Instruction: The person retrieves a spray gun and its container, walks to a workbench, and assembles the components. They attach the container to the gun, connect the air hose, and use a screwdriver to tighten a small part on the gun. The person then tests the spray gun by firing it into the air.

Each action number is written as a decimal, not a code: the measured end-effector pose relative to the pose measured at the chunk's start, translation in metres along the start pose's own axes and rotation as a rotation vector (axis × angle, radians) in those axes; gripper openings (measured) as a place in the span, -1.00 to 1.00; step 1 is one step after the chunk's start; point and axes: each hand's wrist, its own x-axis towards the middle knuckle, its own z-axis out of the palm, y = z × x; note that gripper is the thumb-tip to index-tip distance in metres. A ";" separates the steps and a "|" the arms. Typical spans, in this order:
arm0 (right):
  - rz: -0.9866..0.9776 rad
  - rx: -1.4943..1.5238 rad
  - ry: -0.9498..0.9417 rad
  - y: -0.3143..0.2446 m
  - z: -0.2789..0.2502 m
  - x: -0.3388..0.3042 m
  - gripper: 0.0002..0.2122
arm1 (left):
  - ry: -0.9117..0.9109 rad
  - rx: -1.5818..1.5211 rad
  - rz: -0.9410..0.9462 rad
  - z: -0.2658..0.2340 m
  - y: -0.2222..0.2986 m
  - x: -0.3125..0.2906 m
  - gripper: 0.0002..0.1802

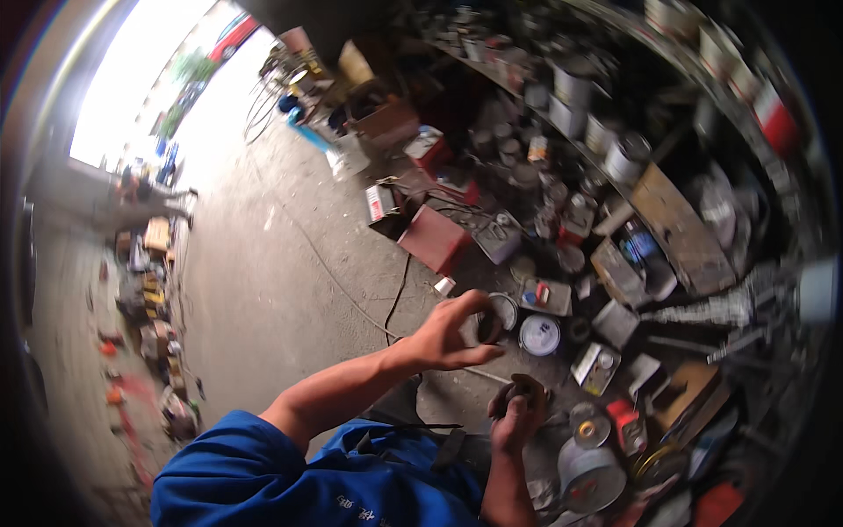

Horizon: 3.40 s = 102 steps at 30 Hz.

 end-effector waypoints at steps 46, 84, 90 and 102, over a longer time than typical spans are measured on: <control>-0.110 0.435 -0.850 0.655 1.721 0.102 -0.66 | 1.290 0.125 -0.414 -1.572 -0.533 -0.599 -0.53; 0.137 -1.306 0.020 1.295 2.422 1.056 -0.41 | 1.127 -1.096 -0.566 -2.522 -1.186 0.026 -0.43; 0.583 -0.873 0.409 1.351 2.412 1.130 -0.39 | 1.088 -1.082 -0.510 -2.596 -1.208 0.077 -0.35; 0.427 -0.538 0.316 1.265 2.413 1.026 -0.73 | 1.019 -1.174 -0.559 -2.663 -1.229 0.113 -0.40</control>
